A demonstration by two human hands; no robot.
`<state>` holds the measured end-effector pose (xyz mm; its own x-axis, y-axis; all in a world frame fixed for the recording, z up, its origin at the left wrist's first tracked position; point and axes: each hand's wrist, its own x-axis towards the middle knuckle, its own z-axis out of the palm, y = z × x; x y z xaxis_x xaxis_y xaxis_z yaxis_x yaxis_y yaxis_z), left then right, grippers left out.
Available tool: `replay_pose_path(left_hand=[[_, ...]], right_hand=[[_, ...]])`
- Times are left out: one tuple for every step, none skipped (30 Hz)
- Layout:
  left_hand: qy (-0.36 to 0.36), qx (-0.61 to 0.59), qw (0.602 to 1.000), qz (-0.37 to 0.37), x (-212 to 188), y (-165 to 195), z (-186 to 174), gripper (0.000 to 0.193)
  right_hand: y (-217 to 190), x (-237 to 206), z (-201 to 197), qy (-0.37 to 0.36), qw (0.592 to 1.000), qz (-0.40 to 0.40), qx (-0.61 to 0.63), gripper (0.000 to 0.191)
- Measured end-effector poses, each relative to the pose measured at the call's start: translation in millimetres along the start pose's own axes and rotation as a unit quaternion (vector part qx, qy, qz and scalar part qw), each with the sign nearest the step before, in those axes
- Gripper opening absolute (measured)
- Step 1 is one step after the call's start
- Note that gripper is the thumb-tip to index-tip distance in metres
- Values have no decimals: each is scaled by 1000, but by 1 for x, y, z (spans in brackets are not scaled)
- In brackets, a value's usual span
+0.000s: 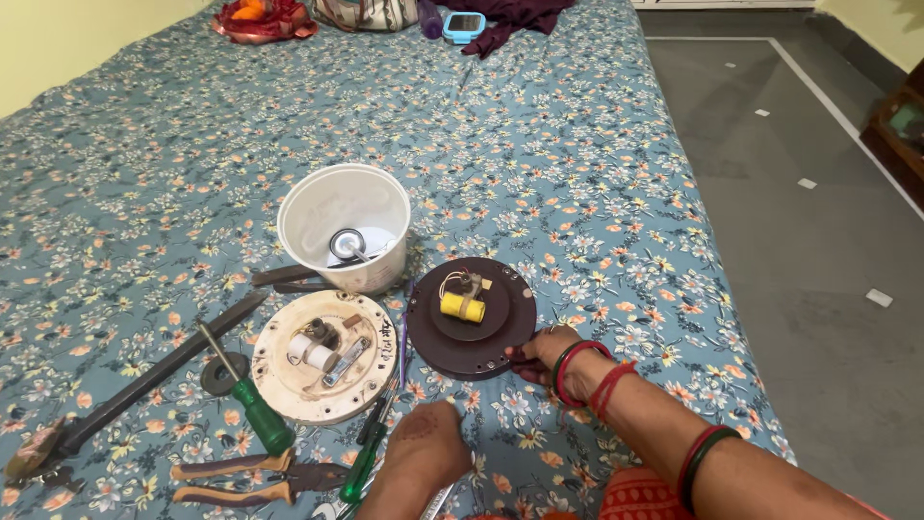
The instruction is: The person works on a disassembled ceiling fan motor assembly on a bed, using a screwdriver to tighten screws on the motor housing and adjusting internal wiring. They repeatedly reposition the motor base and handle small components while tools and a bucket are nearby.
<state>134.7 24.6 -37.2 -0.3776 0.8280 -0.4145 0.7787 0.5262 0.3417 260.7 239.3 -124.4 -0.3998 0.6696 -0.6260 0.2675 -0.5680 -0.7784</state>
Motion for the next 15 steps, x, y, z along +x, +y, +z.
replay_pose_path(left_hand=[[-6, -14, 1000, -11, 3, 5, -6, 22], [66, -74, 995, 15, 8, 12, -12, 18], [135, -134, 981, 40, 13, 19, -16, 16], [203, -194, 958, 63, 15, 25, -17, 16], [237, -227, 940, 94, 19, 31, -17, 15], [270, -261, 918, 126, 25, 37, -19, 15], [302, -294, 893, 158, 31, 42, -19, 15], [311, -279, 891, 178, 36, 44, -18, 13], [320, -264, 888, 196, 38, 43, -14, 11], [328, -249, 886, 213, 41, 42, -9, 10], [326, -234, 889, 222, 44, 40, -5, 10], [323, -219, 891, 230, 47, 37, 0, 10], [321, -204, 894, 238, 49, 35, 4, 10], [323, -202, 889, 253, 51, 33, 9, 11], [327, -200, 884, 268, 52, 32, 12, 12]], right_hand=[[0, 1, -1, 0, 1000, -4, 3, 13], [0, 3, -2, -3, 1000, -8, 6, 14], [2, 3, -2, -6, 1000, -10, 10, 14], [3, 3, -3, -9, 1000, -13, 13, 15], [3, 4, -4, -18, 999, -1, 31, 14], [2, 4, -3, -26, 998, 8, 48, 14], [1, 4, -5, -33, 997, 17, 65, 15], [-1, 4, -6, -35, 997, 10, 61, 13], [-1, 4, -8, -36, 998, 5, 58, 12], [0, 3, -8, -38, 998, 2, 54, 11], [1, 2, -10, -38, 998, 4, 54, 10], [1, 2, -13, -39, 998, 8, 55, 11], [2, 1, -15, -41, 998, 11, 55, 11], [3, 1, -16, -42, 997, 7, 57, 10], [4, 2, -17, -44, 997, 3, 59, 10]])
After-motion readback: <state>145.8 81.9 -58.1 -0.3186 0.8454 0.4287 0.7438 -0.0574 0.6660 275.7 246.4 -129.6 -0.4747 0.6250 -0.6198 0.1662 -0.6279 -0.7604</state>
